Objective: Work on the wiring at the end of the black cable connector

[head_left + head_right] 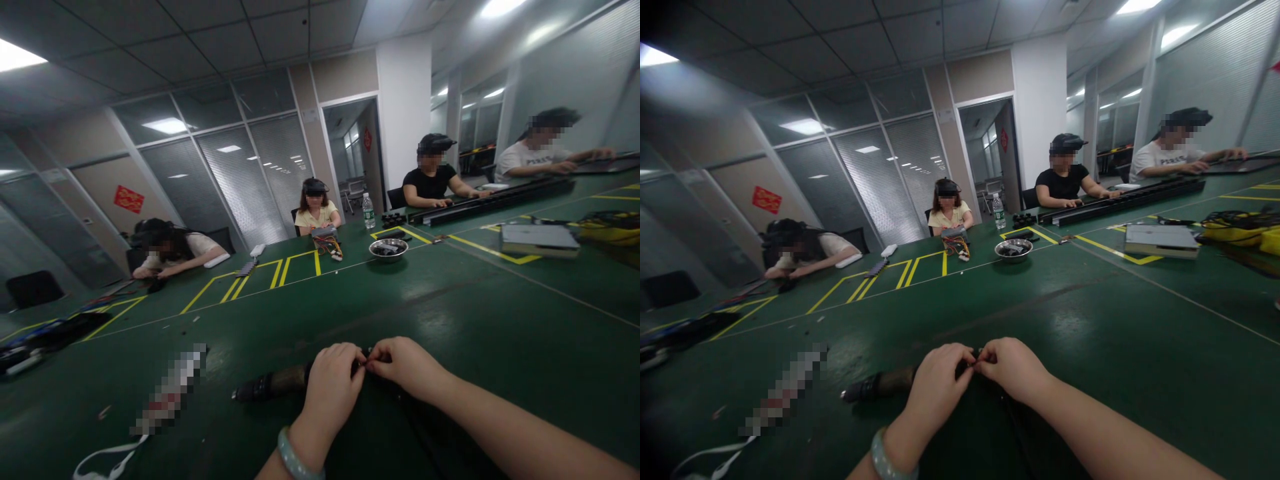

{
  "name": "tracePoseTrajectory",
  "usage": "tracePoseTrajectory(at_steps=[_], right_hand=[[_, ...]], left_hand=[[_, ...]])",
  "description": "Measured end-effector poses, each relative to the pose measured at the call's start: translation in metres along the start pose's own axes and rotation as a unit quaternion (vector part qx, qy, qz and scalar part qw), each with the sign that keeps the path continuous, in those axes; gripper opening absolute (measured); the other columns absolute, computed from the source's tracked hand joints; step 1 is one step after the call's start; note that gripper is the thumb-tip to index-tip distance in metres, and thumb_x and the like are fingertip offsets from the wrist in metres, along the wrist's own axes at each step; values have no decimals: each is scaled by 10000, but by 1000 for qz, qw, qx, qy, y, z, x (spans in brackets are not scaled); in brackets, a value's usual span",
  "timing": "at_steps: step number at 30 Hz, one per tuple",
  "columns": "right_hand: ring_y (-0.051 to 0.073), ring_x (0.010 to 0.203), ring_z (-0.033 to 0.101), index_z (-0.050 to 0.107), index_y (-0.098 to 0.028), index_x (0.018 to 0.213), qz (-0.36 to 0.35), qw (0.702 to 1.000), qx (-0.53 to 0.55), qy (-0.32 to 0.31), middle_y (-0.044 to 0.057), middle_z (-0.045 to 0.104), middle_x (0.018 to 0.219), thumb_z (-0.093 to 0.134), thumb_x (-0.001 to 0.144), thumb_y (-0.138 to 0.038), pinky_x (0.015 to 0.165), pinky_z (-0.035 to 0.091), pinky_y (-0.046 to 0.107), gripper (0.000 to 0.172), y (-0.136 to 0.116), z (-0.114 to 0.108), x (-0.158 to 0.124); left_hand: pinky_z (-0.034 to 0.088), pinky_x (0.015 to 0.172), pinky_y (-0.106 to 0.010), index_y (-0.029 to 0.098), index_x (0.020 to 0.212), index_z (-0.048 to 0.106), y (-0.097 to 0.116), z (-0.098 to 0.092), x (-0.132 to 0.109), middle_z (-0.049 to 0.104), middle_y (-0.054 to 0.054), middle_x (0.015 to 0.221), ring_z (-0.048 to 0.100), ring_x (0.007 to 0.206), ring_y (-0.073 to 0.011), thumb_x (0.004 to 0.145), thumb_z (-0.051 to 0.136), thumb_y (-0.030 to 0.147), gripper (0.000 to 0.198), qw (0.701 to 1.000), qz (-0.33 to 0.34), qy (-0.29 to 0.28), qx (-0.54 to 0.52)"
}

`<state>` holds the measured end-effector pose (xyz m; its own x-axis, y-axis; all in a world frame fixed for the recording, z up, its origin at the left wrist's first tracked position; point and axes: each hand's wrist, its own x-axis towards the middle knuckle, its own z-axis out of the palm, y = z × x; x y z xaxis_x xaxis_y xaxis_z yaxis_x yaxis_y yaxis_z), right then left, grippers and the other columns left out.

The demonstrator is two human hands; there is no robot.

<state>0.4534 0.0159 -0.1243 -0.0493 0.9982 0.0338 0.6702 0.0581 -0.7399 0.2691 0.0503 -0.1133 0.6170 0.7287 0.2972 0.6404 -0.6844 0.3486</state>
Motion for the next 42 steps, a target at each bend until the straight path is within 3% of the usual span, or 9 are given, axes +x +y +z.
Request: tracePoseTrajectory(at_steps=[7,22,29,42], right_hand=[[140,597,636,731,-209,743,39,999,-6,-21,4,715,678,608,823,-400,527,368,221,241,3,-1,-1],[136,628,629,713,-199,780,14,1000,16,15,-2,707,706,612,798,-304,530,371,208,146,5,7,4],[134,625,621,704,-188,789,4,1000,23,11,3,699,707,615,800,-297,533,375,204,141,8,8,5],[132,632,608,701,-181,798,-3,1000,22,4,6,698,719,627,805,-309,540,375,201,149,2,5,2]], left_hand=[[394,821,-331,232,882,610,2,-1,0,641,10,936,568,902,-183,839,563,162,94,1000,-10,-11,6],[390,812,-328,243,897,607,2,-2,1,643,18,932,570,895,-184,837,577,160,107,1000,-6,-7,10],[392,787,-319,227,922,573,1,0,1,628,4,924,568,886,-188,837,581,179,97,999,-33,-4,18],[397,818,-319,227,890,580,5,-7,-1,624,0,947,562,906,-183,805,554,137,127,999,-22,-22,21]])
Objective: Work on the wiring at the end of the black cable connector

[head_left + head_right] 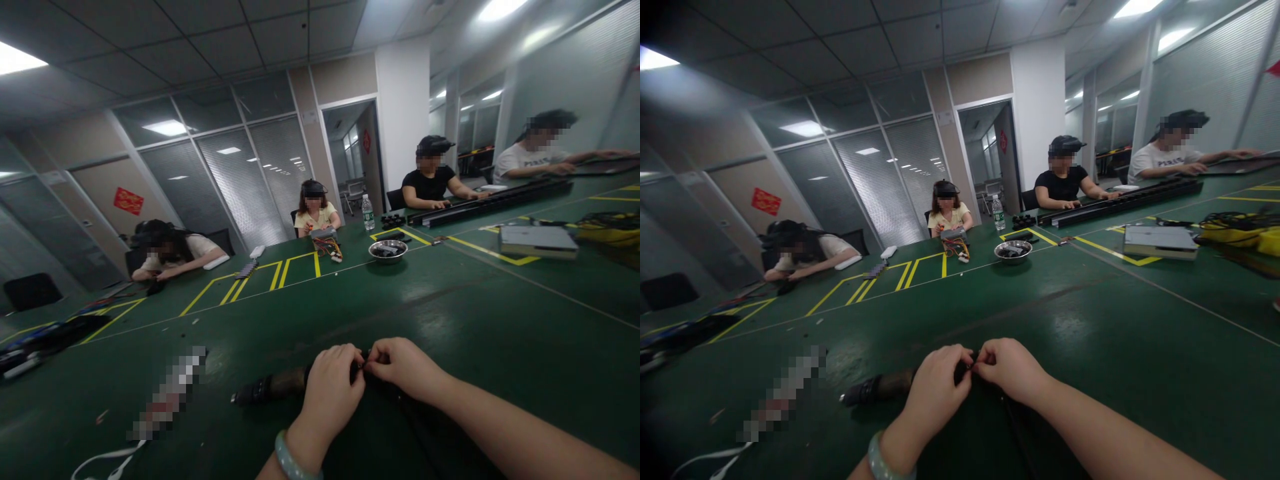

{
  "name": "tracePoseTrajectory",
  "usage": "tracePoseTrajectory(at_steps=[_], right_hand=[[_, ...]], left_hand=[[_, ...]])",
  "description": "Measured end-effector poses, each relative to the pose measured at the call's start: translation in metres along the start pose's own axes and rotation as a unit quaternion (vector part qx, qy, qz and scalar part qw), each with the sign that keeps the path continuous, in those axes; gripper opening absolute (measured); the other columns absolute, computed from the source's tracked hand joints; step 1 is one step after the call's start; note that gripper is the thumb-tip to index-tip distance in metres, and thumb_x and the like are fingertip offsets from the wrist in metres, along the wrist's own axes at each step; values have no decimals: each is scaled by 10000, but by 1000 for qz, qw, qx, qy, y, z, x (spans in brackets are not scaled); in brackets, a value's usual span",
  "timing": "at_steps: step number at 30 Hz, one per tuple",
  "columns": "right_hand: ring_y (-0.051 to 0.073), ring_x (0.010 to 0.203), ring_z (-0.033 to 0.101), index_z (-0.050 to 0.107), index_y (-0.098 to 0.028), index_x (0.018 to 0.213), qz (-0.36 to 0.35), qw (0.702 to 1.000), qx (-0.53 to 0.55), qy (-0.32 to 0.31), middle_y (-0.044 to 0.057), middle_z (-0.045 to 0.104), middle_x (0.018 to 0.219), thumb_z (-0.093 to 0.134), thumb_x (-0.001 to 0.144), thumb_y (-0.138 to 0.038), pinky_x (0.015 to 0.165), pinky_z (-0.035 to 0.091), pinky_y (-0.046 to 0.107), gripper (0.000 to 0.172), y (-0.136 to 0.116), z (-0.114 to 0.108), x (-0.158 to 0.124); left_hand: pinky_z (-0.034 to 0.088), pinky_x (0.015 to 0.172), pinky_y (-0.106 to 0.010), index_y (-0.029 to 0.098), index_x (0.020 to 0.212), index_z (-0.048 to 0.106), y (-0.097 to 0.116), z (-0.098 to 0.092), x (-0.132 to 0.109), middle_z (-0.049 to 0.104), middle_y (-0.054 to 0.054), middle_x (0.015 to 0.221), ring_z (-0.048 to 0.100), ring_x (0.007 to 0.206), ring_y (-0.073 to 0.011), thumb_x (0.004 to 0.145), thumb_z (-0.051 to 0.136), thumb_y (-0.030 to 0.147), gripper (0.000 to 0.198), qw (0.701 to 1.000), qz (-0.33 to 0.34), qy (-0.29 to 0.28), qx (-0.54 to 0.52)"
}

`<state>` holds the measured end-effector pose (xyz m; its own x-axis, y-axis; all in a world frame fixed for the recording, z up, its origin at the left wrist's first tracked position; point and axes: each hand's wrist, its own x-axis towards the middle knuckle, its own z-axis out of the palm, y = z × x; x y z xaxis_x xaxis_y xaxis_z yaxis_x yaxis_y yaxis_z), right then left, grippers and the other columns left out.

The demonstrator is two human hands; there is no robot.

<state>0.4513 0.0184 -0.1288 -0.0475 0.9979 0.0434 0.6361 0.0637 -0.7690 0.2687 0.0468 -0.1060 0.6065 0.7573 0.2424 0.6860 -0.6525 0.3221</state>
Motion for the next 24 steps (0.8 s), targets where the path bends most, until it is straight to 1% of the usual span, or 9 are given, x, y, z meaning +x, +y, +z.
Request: tracePoseTrajectory(at_steps=[6,11,15,17,21,24], right_hand=[[127,619,602,701,-189,796,-1,1000,17,1,-3,702,719,631,800,-322,527,370,197,151,1,0,0],[127,619,599,697,-189,782,-7,1000,10,-2,-6,693,706,628,798,-312,525,362,198,142,1,-1,0],[132,629,606,698,-188,794,-5,1000,11,-3,-1,692,713,628,800,-314,537,373,200,144,2,-1,0],[133,635,610,698,-189,799,-7,1000,12,-4,1,693,720,628,802,-316,541,378,201,146,3,-1,0],[134,636,619,697,-193,802,-4,1000,14,-6,0,700,730,625,805,-313,542,383,202,140,2,-1,0],[134,638,625,696,-191,797,-2,1000,16,-7,1,704,730,624,805,-304,544,386,202,134,1,-1,0]], left_hand=[[391,845,-314,237,900,583,-1,0,-1,625,4,963,560,917,-175,789,512,104,188,1000,11,13,-14],[399,875,-330,230,907,590,-1,2,-1,633,-11,973,567,944,-189,793,516,110,181,1000,6,5,4],[420,865,-341,229,920,580,-2,3,-1,638,-13,974,575,941,-196,801,515,115,177,1000,3,13,-7],[428,871,-342,229,930,572,-3,4,-1,640,-15,994,578,962,-196,802,517,114,181,1000,-1,18,-12],[415,940,-354,226,914,570,-5,5,-2,636,-17,1088,563,1052,-196,798,522,106,174,999,-3,22,-26],[409,945,-361,226,907,577,-5,4,-2,638,-17,1099,561,1059,-198,798,525,109,168,999,2,19,-35]])
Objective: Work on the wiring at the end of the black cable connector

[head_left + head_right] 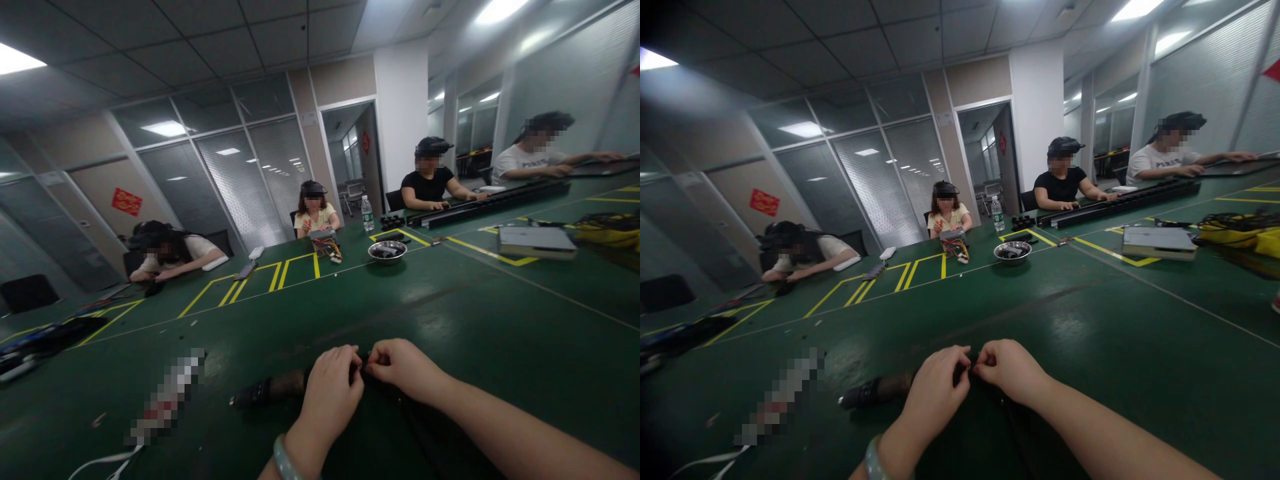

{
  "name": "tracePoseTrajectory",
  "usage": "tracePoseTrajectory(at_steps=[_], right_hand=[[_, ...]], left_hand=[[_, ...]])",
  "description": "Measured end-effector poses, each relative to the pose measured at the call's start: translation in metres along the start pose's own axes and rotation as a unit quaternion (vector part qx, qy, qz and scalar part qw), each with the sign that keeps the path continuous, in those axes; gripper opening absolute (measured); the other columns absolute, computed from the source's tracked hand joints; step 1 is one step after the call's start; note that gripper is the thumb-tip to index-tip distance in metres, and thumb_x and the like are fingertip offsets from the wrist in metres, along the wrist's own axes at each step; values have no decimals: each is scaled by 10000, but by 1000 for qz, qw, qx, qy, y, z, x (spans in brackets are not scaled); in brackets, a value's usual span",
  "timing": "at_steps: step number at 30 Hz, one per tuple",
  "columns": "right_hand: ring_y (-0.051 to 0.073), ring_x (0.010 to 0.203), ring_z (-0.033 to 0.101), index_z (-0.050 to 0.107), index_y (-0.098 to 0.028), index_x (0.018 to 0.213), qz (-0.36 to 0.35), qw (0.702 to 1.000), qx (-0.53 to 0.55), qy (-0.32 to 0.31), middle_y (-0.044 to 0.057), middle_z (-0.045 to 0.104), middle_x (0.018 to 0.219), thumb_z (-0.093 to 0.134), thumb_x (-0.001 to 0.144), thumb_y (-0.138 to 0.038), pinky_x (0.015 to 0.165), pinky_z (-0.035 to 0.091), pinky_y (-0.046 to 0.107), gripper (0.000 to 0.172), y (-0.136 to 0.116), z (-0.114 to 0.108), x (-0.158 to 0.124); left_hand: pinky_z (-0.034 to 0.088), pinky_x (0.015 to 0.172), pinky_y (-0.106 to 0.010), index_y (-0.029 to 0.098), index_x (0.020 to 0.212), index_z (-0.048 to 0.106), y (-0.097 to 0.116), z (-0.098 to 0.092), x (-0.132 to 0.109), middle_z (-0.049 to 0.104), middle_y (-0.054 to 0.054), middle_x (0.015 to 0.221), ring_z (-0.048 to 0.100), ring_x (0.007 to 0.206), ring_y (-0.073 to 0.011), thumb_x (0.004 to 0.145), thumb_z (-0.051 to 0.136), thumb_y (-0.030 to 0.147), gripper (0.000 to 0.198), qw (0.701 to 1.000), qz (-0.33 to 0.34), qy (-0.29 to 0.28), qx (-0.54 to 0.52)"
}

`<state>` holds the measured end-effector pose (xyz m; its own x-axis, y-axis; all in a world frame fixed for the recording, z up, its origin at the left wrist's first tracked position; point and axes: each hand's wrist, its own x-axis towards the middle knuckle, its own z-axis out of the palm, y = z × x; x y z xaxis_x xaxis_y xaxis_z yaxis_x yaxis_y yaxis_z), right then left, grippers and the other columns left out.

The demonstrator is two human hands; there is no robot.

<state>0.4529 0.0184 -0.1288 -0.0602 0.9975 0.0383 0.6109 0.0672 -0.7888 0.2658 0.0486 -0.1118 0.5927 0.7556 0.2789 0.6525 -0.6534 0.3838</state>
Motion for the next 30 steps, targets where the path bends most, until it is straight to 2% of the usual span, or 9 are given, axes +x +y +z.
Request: tracePoseTrajectory(at_steps=[12,30], right_hand=[[131,642,624,702,-191,803,1,1000,6,0,-1,704,734,625,802,-302,545,390,199,136,-1,0,0],[140,620,619,707,-198,787,0,1000,4,5,0,703,708,634,794,-305,530,383,214,130,3,1,2]], left_hand=[[413,853,-326,230,889,566,2,-3,0,634,2,974,573,933,-180,806,527,134,132,1000,-3,-11,19],[419,828,-335,227,881,556,3,-4,0,628,0,956,571,903,-184,829,513,179,83,1000,6,-3,25]])
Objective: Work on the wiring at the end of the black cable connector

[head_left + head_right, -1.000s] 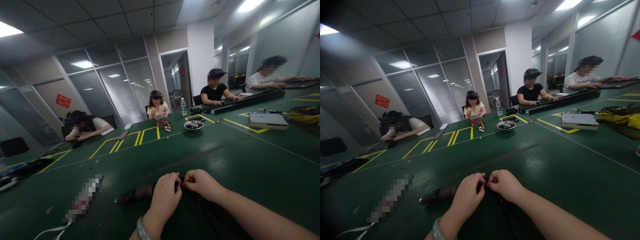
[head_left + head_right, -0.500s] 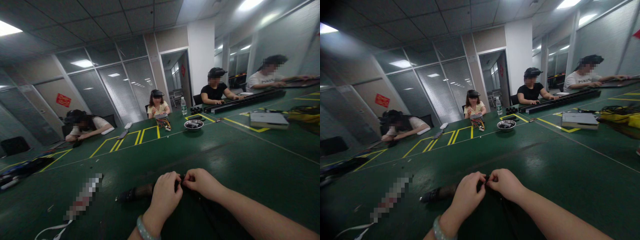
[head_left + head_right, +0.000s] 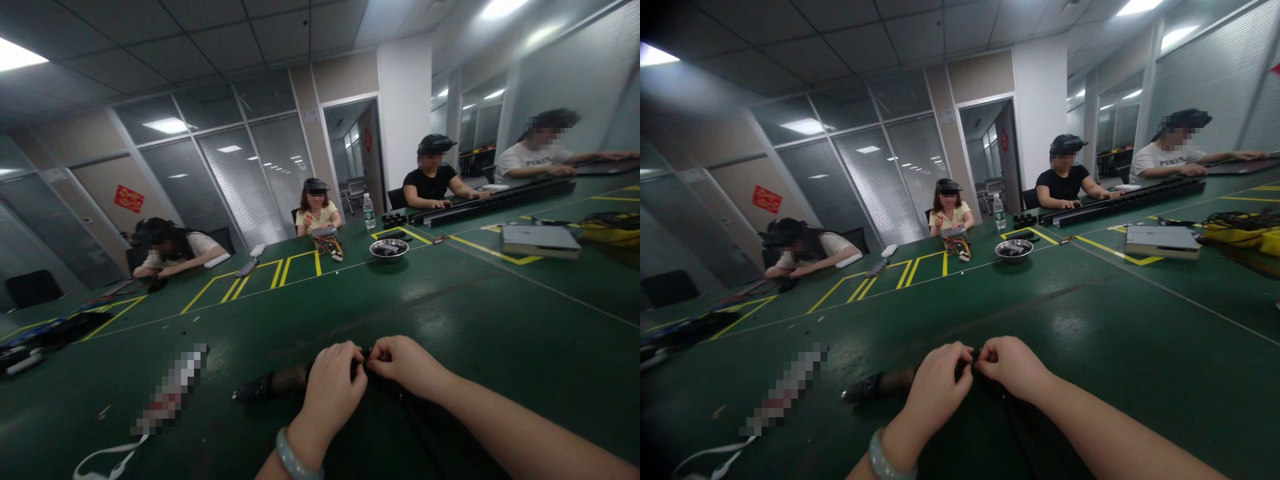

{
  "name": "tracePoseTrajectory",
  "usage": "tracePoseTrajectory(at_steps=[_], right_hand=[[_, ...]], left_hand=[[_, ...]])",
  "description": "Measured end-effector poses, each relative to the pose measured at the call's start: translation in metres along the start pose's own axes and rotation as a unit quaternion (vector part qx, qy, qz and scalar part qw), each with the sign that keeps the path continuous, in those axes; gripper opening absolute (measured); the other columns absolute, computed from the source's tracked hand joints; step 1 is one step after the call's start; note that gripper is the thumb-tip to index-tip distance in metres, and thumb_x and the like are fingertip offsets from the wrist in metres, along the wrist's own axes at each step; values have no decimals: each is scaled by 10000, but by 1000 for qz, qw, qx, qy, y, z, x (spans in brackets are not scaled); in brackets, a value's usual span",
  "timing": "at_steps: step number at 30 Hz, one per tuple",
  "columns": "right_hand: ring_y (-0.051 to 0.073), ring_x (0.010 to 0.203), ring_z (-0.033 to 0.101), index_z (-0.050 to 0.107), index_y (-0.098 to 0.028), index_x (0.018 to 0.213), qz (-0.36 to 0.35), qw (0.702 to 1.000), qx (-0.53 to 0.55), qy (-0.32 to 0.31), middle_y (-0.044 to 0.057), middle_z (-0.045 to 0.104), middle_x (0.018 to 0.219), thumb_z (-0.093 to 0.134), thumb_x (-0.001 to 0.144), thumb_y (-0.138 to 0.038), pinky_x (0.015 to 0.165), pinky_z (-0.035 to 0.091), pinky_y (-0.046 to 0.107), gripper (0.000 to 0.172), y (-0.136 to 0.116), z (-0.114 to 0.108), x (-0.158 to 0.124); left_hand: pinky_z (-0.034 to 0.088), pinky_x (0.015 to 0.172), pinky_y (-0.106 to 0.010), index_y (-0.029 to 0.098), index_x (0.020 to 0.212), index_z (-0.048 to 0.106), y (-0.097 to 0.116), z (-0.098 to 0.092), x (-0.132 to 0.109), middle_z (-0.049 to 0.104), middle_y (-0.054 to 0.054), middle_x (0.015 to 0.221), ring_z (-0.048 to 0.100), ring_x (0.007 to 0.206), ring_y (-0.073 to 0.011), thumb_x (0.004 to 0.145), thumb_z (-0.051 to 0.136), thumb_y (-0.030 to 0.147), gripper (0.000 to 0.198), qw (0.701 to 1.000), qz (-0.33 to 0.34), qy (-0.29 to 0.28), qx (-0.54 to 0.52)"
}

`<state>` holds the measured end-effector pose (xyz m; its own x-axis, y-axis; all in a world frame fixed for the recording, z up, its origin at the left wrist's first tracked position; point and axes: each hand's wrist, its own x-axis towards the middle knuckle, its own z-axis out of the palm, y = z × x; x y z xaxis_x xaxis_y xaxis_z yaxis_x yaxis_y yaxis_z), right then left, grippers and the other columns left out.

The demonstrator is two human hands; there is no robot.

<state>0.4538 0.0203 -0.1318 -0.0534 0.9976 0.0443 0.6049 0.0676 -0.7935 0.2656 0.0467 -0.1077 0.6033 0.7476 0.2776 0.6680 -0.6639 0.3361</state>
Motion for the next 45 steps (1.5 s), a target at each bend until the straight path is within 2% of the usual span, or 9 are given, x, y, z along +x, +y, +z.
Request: tracePoseTrajectory(at_steps=[6,9,11,14,20,26,33,45], right_hand=[[133,609,606,711,-201,777,-3,1000,-5,6,-6,695,690,634,792,-303,526,371,210,128,-1,0,-1],[126,600,596,710,-204,779,-1,1000,-13,0,-9,692,692,631,797,-309,525,365,206,133,-2,-1,-1],[123,598,588,707,-203,778,0,1000,-18,-4,-11,689,694,630,799,-316,525,363,203,139,-3,-2,-1],[117,592,573,699,-197,776,-3,1000,-20,-9,-13,678,685,616,811,-319,526,358,197,152,-2,-1,0],[116,596,557,683,-184,767,-3,1000,-6,-12,-15,655,667,608,812,-314,537,365,191,157,0,0,1],[121,599,567,679,-177,782,1,1000,-15,-21,-9,662,682,603,819,-321,543,364,201,167,1,-1,3],[123,607,572,676,-171,791,1,999,-22,-25,-2,664,690,595,832,-340,541,366,200,192,1,-2,2],[130,630,583,679,-173,786,5,999,-29,-28,-1,673,706,589,829,-320,562,377,200,178,-4,-2,2]], left_hand=[[444,840,-347,227,878,554,-2,2,1,636,-3,949,585,908,-187,828,518,169,84,1000,6,6,1],[436,924,-377,226,883,557,-1,3,1,640,-17,1037,576,1018,-198,821,520,147,107,999,25,19,3],[355,1049,-429,223,875,560,-2,3,1,624,-26,1147,540,1127,-207,816,527,141,107,998,48,40,6],[259,1121,-474,221,858,566,-2,4,0,621,-28,1175,525,1165,-211,810,533,136,103,995,74,66,15],[294,1106,-454,223,862,570,-3,5,-1,651,-20,1059,575,1072,-202,790,549,135,115,994,61,90,10],[325,1081,-445,224,843,565,-4,6,0,649,-6,1046,587,1015,-193,792,547,145,96,996,46,80,-1],[334,1072,-445,222,861,574,-3,7,0,651,-13,1050,588,1007,-199,796,545,154,98,997,35,65,-9],[302,1104,-416,223,841,562,-1,7,-2,637,-16,1109,552,1106,-199,786,552,128,110,996,46,69,-9]])
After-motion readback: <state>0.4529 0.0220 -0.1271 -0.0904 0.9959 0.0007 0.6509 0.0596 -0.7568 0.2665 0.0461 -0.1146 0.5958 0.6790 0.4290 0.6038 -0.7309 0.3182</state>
